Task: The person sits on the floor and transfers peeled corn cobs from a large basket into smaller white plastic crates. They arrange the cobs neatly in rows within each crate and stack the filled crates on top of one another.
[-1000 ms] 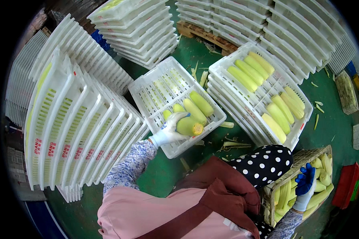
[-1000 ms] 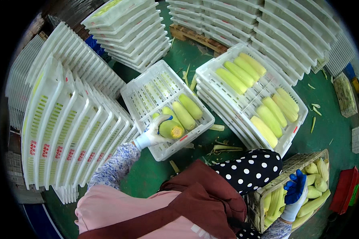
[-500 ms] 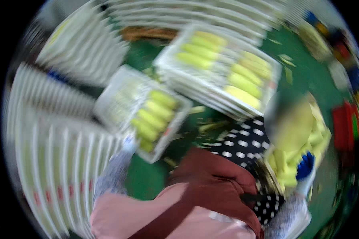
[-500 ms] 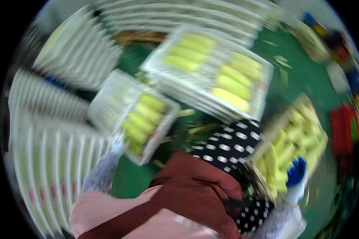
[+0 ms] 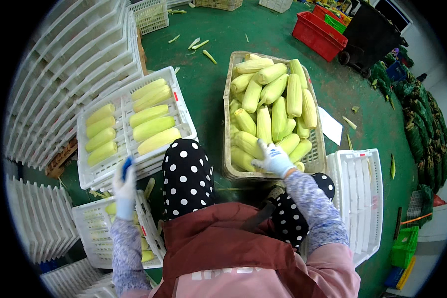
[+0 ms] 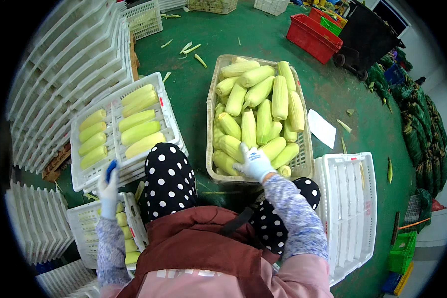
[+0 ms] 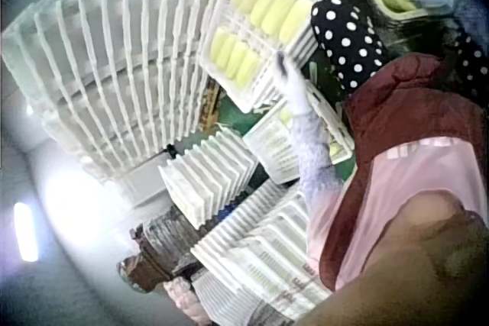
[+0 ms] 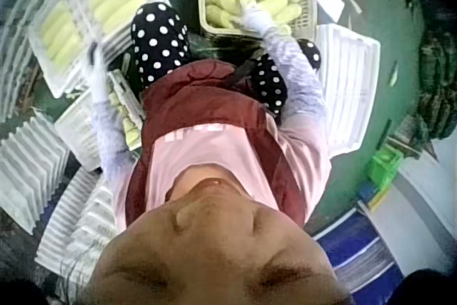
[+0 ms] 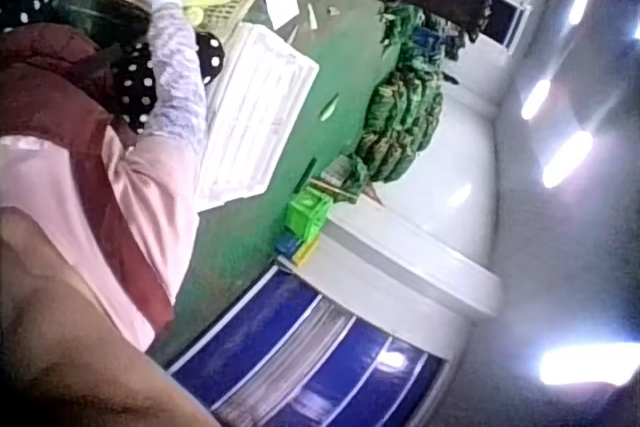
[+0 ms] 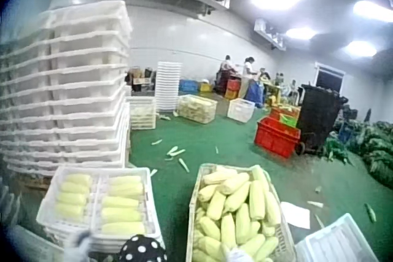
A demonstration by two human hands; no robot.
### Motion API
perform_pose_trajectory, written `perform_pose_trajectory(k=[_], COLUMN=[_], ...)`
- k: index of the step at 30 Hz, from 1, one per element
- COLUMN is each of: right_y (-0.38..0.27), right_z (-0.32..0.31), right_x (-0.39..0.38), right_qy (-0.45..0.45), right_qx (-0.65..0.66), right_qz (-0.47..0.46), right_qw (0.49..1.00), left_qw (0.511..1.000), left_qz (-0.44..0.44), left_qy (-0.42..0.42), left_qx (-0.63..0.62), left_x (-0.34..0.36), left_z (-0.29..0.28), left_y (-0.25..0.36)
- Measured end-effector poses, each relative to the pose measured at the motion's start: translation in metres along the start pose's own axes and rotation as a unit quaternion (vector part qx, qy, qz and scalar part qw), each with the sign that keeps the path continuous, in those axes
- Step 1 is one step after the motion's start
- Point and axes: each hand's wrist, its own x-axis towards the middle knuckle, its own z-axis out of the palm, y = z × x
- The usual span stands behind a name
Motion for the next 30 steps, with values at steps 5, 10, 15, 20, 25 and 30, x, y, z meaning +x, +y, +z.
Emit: perform_pose_trajectory(k=[5,10,15,20,25,30], right_y=[0.051,0.038,0.08,0.024,-0.038,0.031], right_z=[-0.005,-0.073,-0.072,-0.078,-0.075,-0.033], right_x=[0.026,-0.043,-0.055,-0.049,-0.03,0.02], right_qy=[-0.047,-0.045,-0.111,0.006,0.021,-0.057], right_qx=[0.351,0.513,0.813,0.732,0.689,0.779], right_qz=[0.083,0.014,0.023,-0.006,-0.072,0.014], right_qw=[0.931,0.857,0.571,0.681,0.721,0.624], left_qw=[0.854,0.764,0.861,0.868,0.941,0.821], left_qz=[0.401,0.476,0.368,0.434,0.201,-0.086], left_qy=[-0.307,-0.31,-0.349,-0.231,-0.192,0.008], left_qx=[0.123,0.307,0.038,-0.077,-0.194,-0.564], left_x=[0.007,-0.013,-0.026,-0.012,-0.004,-0.008], left_z=[0.164,0.267,0.285,0.245,0.135,-0.017], left_y=[0.141,0.135,0.137,0.137,0.134,0.057])
